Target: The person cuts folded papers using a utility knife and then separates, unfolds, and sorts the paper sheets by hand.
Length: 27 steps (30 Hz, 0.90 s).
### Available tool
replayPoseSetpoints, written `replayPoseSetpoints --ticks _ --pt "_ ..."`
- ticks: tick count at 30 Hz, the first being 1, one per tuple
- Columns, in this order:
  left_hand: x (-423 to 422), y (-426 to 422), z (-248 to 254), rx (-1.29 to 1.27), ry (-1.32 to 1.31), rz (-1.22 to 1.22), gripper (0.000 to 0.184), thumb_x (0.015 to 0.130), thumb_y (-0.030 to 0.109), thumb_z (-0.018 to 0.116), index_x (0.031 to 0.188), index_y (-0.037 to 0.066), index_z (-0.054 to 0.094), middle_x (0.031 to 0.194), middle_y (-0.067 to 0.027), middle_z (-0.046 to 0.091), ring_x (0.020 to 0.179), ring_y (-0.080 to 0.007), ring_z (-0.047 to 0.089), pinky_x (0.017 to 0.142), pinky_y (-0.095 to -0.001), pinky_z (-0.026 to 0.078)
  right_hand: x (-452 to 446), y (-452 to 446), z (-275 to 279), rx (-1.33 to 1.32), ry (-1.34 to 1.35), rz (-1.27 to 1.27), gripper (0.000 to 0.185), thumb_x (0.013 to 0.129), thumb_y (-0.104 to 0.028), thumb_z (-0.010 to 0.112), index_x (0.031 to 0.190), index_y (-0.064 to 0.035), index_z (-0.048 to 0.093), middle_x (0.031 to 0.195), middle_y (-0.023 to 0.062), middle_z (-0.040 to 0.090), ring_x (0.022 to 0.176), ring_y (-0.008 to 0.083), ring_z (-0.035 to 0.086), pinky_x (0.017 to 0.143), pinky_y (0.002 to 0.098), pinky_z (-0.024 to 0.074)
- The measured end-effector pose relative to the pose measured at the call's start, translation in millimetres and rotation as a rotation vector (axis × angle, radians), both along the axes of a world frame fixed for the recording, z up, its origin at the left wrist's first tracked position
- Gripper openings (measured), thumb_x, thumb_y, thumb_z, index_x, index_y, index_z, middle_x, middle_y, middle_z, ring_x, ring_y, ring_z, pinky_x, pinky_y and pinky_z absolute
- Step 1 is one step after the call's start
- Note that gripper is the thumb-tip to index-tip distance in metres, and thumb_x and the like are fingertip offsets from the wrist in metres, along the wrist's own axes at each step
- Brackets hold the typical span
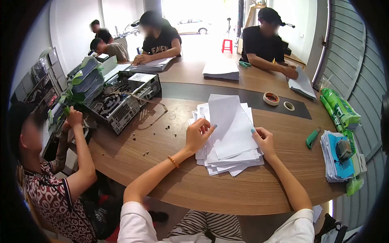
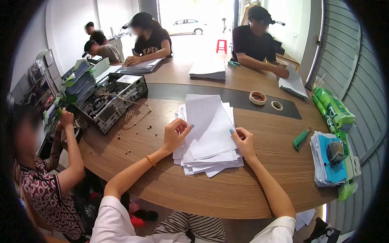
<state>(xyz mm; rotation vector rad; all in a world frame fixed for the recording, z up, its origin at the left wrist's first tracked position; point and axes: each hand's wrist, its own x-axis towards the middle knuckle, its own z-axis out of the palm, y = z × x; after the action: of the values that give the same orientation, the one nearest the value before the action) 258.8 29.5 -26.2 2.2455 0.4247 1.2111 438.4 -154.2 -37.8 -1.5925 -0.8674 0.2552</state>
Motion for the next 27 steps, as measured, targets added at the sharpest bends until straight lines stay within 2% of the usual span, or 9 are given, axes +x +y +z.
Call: replayPoseSetpoints --ticks 2,11,16,19,20,22,23,25,27 --pt "-3 4 -4 -0.089 -0.087 -0.128 0.013 0.075 0.013 0.065 0.070 0.004 0.057 0.056 -0.0036 0.053 0.047 -0.0062 0.049 0.042 -0.0194 0.036 -1 0 1 0.009 -0.013 -0.004 0.020 0.079 -0.018 0.062 0.085 0.0010 0.062 0.065 0.0005 0.056 0.059 0.0057 0.049 0.053 0.0208 0.0395" --pt "-17 -1 8 -0.189 -0.070 -0.149 0.010 0.076 0.010 0.062 0.078 0.000 0.060 0.057 -0.0045 0.056 0.049 -0.0045 0.049 0.043 -0.0188 0.037 -5 -2 3 -0.013 -0.022 -0.010 0.020 0.078 -0.018 0.061 0.087 0.0001 0.062 0.064 -0.0008 0.055 0.058 0.0058 0.047 0.053 0.0199 0.0386" --pt "-17 10 -4 -0.190 0.134 -0.243 0.015 0.077 0.013 0.062 0.079 -0.002 0.060 0.056 -0.0036 0.057 0.049 -0.0036 0.046 0.042 -0.0188 0.030 -7 -3 8 -0.049 -0.026 0.003 0.021 0.078 -0.020 0.062 0.086 -0.0001 0.062 0.064 -0.0023 0.054 0.058 0.0053 0.045 0.054 0.0197 0.0371" --pt "-16 8 -6 -0.549 0.079 -0.291 0.013 0.082 0.011 0.055 0.085 -0.001 0.061 0.065 0.0007 0.059 0.054 -0.0032 0.048 0.046 -0.0177 0.034 -7 -4 9 -0.055 -0.085 0.018 0.019 0.079 -0.018 0.061 0.089 -0.0020 0.062 0.066 -0.0011 0.055 0.059 0.0057 0.046 0.054 0.0199 0.0380" --pt "-18 11 -6 -0.539 0.085 -0.306 0.013 0.082 0.011 0.055 0.085 -0.001 0.061 0.065 0.0007 0.059 0.054 -0.0032 0.048 0.046 -0.0177 0.034 -7 -3 8 -0.046 -0.084 0.002 0.019 0.079 -0.018 0.061 0.089 -0.0020 0.062 0.066 -0.0011 0.055 0.059 0.0057 0.046 0.054 0.0199 0.0380" --pt "-22 18 -3 -0.764 -0.078 -0.323 0.016 0.084 0.013 0.053 0.090 0.000 0.060 0.072 -0.0004 0.060 0.061 -0.0044 0.051 0.050 -0.0182 0.039 -5 -1 5 0.010 -0.064 -0.035 0.020 0.080 -0.017 0.060 0.093 -0.0023 0.061 0.072 0.0004 0.056 0.062 0.0067 0.046 0.055 0.0205 0.0389" --pt "-24 24 -2 -0.758 -0.079 -0.338 0.016 0.084 0.013 0.053 0.090 0.000 0.060 0.072 -0.0004 0.060 0.061 -0.0044 0.051 0.050 -0.0182 0.039 -2 -1 2 0.020 -0.019 0.010 0.023 0.080 -0.018 0.059 0.098 -0.0027 0.058 0.079 0.0021 0.056 0.066 0.0076 0.048 0.056 0.0214 0.0403" --pt "-29 41 3 -0.953 -0.119 -0.281 0.021 0.085 0.014 0.051 0.097 -0.002 0.057 0.080 -0.0024 0.059 0.068 -0.0063 0.054 0.054 -0.0194 0.043 -2 0 3 0.023 -0.032 -0.010 0.025 0.080 -0.018 0.059 0.100 -0.0030 0.057 0.081 0.0024 0.055 0.066 0.0077 0.048 0.057 0.0216 0.0407" --pt "-44 54 8 -0.991 -0.141 -0.305 0.023 0.084 0.015 0.052 0.098 -0.003 0.056 0.082 -0.0036 0.059 0.070 -0.0077 0.056 0.056 -0.0199 0.044 -3 -1 4 0.015 -0.047 -0.011 0.028 0.081 -0.019 0.059 0.103 -0.0026 0.055 0.083 0.0034 0.055 0.065 0.0082 0.048 0.059 0.0226 0.0420"
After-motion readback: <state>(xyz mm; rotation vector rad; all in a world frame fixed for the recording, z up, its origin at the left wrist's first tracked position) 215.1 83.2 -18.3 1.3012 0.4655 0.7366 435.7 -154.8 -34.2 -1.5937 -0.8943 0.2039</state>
